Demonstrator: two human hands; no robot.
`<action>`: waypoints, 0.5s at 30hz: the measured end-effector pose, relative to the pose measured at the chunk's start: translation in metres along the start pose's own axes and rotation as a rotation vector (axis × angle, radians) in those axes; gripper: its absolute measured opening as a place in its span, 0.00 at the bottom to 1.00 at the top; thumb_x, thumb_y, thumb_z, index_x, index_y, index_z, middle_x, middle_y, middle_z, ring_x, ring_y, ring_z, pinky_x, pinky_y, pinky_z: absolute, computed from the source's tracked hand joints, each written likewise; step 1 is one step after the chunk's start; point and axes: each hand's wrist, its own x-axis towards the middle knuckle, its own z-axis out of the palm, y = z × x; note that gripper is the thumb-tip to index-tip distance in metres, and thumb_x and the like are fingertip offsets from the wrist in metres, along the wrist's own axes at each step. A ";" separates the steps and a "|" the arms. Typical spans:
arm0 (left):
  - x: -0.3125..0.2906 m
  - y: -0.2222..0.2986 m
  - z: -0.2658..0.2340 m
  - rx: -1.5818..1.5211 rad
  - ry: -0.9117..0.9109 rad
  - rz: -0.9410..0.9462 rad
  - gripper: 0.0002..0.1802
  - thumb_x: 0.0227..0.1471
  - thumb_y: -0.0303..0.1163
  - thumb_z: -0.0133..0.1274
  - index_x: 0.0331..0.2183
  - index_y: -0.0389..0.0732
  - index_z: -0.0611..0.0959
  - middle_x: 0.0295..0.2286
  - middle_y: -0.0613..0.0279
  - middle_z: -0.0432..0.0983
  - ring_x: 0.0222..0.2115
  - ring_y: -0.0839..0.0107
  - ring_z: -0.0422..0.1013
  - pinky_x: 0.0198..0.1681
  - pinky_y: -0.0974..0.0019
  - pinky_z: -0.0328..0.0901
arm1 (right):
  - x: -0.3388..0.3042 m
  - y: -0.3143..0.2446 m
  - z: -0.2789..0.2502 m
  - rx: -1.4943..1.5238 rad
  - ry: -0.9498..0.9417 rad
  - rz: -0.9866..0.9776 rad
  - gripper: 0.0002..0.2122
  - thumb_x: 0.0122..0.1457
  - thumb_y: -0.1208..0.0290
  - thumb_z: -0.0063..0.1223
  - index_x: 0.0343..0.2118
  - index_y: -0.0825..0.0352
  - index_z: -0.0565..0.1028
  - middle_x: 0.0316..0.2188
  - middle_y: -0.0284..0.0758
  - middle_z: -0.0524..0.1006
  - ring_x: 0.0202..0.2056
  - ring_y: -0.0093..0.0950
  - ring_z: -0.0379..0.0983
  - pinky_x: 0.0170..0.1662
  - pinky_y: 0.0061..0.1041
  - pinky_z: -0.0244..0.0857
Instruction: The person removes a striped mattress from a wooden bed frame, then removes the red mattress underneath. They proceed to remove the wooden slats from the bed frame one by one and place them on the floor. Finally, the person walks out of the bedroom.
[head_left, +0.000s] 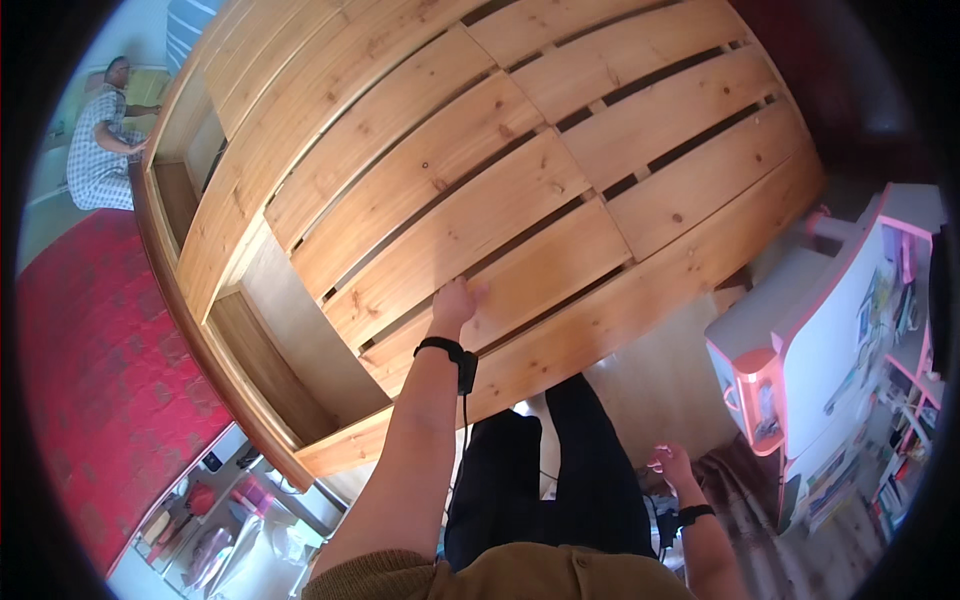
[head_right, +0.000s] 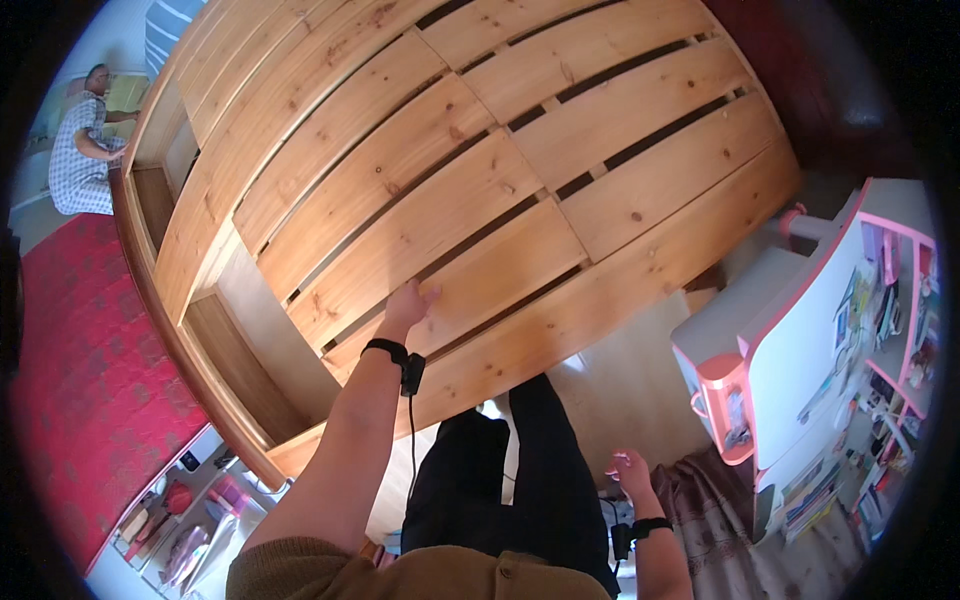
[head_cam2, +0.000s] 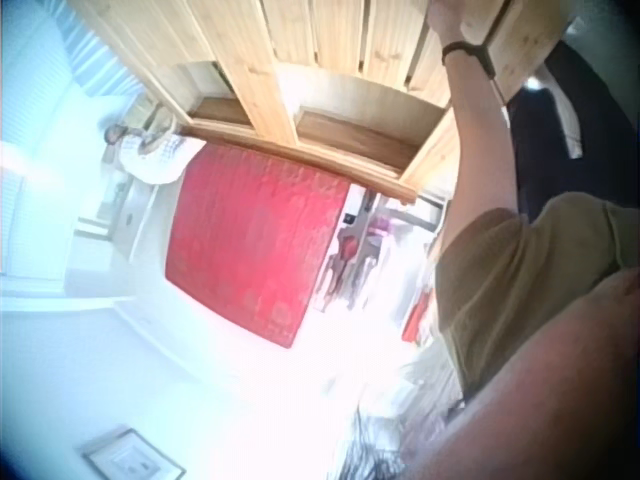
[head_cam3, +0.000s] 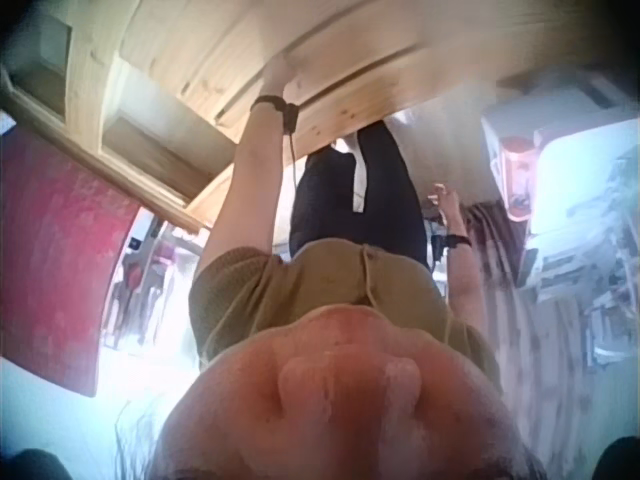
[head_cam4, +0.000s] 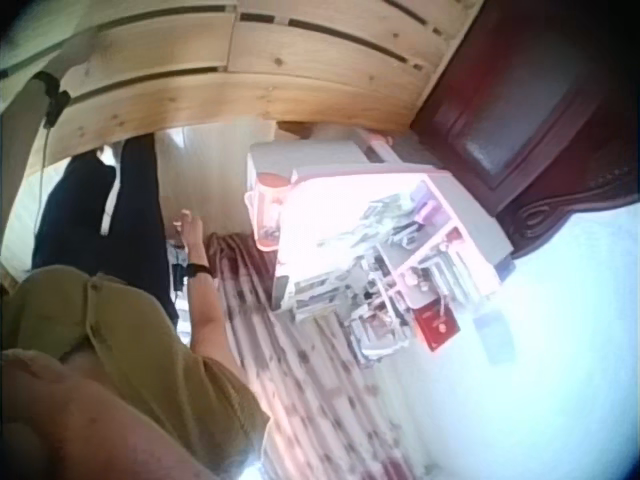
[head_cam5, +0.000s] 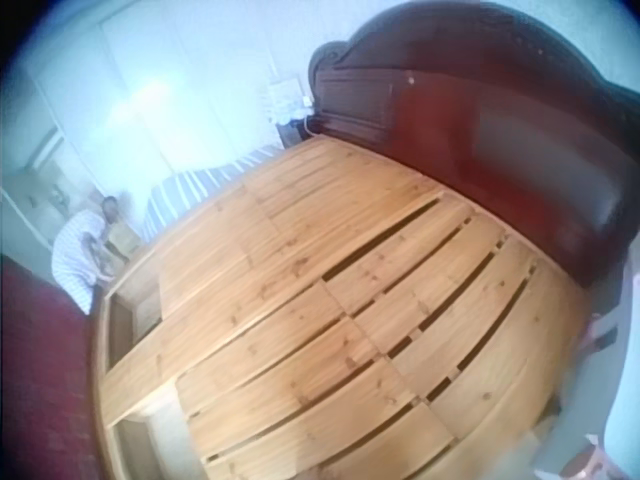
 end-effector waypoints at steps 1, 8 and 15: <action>-0.002 0.001 0.001 0.028 -0.024 -0.011 0.30 0.44 0.56 0.43 0.36 0.37 0.71 0.35 0.46 0.69 0.39 0.55 0.65 0.41 0.58 0.60 | -0.006 -0.004 0.000 0.043 0.008 -0.001 0.08 0.49 0.76 0.41 0.34 0.69 0.67 0.23 0.34 0.71 0.23 0.24 0.70 0.25 0.18 0.62; -0.034 -0.019 0.017 -0.062 0.214 0.151 0.30 0.42 0.44 0.49 0.44 0.36 0.65 0.42 0.45 0.63 0.43 0.54 0.61 0.46 0.58 0.56 | -0.007 -0.015 0.005 -0.074 -0.031 0.020 0.09 0.49 0.77 0.41 0.34 0.69 0.67 0.22 0.35 0.71 0.21 0.23 0.69 0.22 0.18 0.60; -0.098 -0.069 0.019 -0.328 0.230 0.070 0.30 0.41 0.37 0.50 0.46 0.36 0.63 0.47 0.43 0.56 0.48 0.52 0.54 0.50 0.59 0.53 | -0.002 -0.056 0.034 -0.160 -0.036 -0.089 0.08 0.48 0.78 0.41 0.33 0.68 0.68 0.22 0.35 0.71 0.20 0.23 0.69 0.20 0.17 0.59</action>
